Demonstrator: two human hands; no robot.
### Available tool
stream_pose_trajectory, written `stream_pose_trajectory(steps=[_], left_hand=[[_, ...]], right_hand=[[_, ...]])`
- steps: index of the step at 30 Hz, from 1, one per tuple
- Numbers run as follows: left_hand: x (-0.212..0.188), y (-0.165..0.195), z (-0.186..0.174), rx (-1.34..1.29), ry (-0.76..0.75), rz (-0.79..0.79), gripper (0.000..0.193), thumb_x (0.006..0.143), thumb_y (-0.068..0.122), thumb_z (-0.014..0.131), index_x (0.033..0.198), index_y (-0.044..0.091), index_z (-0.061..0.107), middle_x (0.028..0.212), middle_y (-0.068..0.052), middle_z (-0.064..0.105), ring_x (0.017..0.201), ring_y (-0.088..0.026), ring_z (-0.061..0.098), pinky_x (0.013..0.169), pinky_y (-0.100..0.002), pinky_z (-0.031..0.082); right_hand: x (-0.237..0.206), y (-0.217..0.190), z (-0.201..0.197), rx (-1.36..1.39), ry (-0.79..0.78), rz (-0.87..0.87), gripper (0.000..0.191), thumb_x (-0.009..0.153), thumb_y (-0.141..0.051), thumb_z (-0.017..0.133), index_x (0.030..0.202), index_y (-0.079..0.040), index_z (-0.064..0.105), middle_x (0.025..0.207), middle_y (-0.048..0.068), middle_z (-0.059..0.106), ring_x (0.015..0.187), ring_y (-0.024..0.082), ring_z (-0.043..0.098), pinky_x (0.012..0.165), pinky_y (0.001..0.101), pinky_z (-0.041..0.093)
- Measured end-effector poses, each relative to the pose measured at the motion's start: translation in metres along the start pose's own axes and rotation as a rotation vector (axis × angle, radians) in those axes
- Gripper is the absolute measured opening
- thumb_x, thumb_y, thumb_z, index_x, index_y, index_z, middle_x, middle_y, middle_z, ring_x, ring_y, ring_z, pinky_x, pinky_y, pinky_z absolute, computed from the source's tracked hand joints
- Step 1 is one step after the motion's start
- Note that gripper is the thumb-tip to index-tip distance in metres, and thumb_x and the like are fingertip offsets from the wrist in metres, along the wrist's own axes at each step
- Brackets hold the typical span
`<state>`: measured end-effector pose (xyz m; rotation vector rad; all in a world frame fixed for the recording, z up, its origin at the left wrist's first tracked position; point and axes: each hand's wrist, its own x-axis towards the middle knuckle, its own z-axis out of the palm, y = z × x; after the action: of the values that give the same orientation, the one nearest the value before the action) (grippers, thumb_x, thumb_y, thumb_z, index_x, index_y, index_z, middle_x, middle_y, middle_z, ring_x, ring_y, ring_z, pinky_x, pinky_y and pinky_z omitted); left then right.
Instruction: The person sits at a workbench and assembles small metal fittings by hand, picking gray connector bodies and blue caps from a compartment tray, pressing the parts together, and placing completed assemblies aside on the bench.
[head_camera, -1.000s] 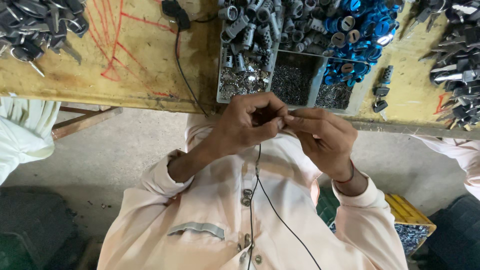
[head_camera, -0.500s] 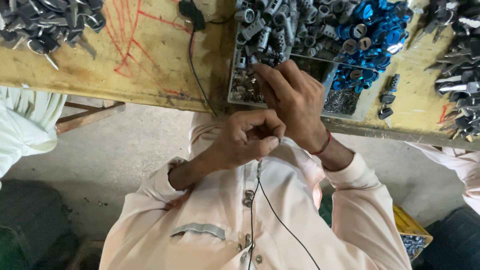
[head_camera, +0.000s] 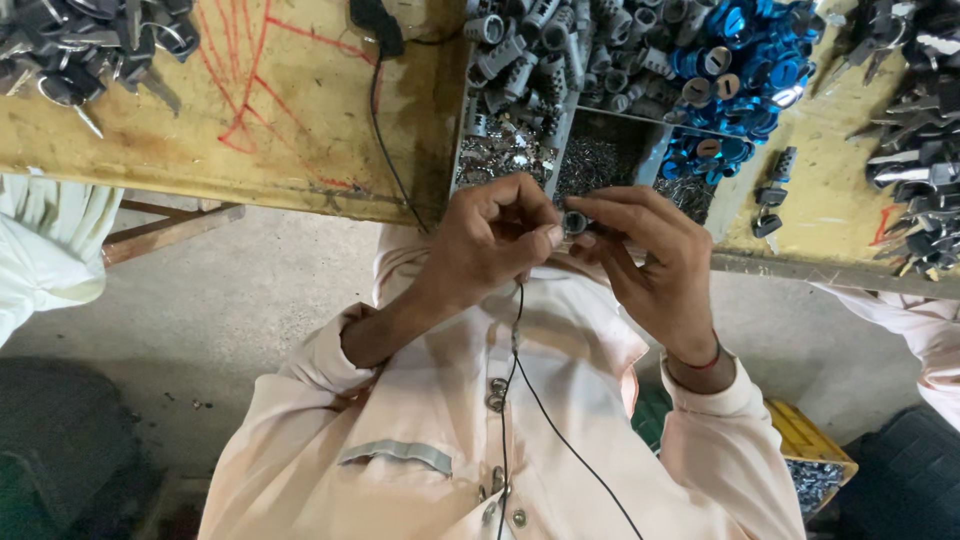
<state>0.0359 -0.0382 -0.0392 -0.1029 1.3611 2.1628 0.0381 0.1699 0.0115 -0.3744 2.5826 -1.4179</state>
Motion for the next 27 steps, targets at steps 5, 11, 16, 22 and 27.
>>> stream_pose_trajectory(steps=[5, 11, 16, 22, 27], left_hand=[[0.001, -0.011, 0.015, 0.082, 0.024, 0.031, 0.019, 0.096, 0.016, 0.075, 0.095, 0.002, 0.063, 0.082, 0.005, 0.059, 0.071, 0.001, 0.05, 0.06, -0.017, 0.042], [0.003, -0.024, 0.031, 0.066, 0.049, 0.049, 0.02, 0.097, 0.017, 0.075, 0.097, 0.003, 0.061, 0.084, 0.005, 0.06, 0.073, 0.001, 0.05, 0.061, -0.018, 0.043], [0.004, -0.028, 0.044, 0.059, 0.08, 0.077, 0.019, 0.1, 0.016, 0.073, 0.099, 0.003, 0.059, 0.086, 0.005, 0.058, 0.074, 0.001, 0.048, 0.063, -0.017, 0.042], [0.004, -0.022, 0.061, 0.244, 0.076, 0.311, 0.017, 0.106, 0.013, 0.066, 0.113, 0.002, 0.054, 0.105, -0.002, 0.057, 0.091, -0.004, 0.059, 0.077, -0.02, 0.054], [0.013, -0.02, 0.061, 0.181, -0.127, 0.324, 0.032, 0.101, 0.007, 0.075, 0.129, 0.0, 0.062, 0.121, -0.014, 0.072, 0.112, -0.017, 0.074, 0.101, -0.031, 0.065]], right_hand=[[-0.01, 0.009, -0.007, -0.028, 0.072, -0.105, 0.035, 0.096, 0.018, 0.065, 0.122, -0.006, 0.071, 0.125, 0.013, 0.069, 0.108, 0.023, 0.072, 0.089, 0.0305, 0.061], [-0.024, 0.021, -0.013, -0.078, 0.143, -0.184, 0.036, 0.095, 0.016, 0.069, 0.122, -0.007, 0.071, 0.124, 0.014, 0.066, 0.11, 0.025, 0.072, 0.088, 0.0313, 0.061], [-0.033, 0.029, -0.014, -0.202, 0.219, -0.267, 0.036, 0.094, 0.016, 0.074, 0.123, -0.007, 0.073, 0.122, 0.015, 0.066, 0.11, 0.026, 0.072, 0.091, 0.0343, 0.061], [-0.036, 0.032, -0.019, -0.262, 0.239, -0.292, 0.035, 0.092, 0.013, 0.081, 0.122, -0.004, 0.075, 0.115, 0.011, 0.068, 0.096, 0.024, 0.072, 0.082, 0.0341, 0.06], [-0.038, 0.022, -0.02, -0.114, 0.31, -0.173, 0.036, 0.086, 0.005, 0.085, 0.118, 0.005, 0.067, 0.11, 0.016, 0.066, 0.09, 0.021, 0.073, 0.077, 0.029, 0.062]])
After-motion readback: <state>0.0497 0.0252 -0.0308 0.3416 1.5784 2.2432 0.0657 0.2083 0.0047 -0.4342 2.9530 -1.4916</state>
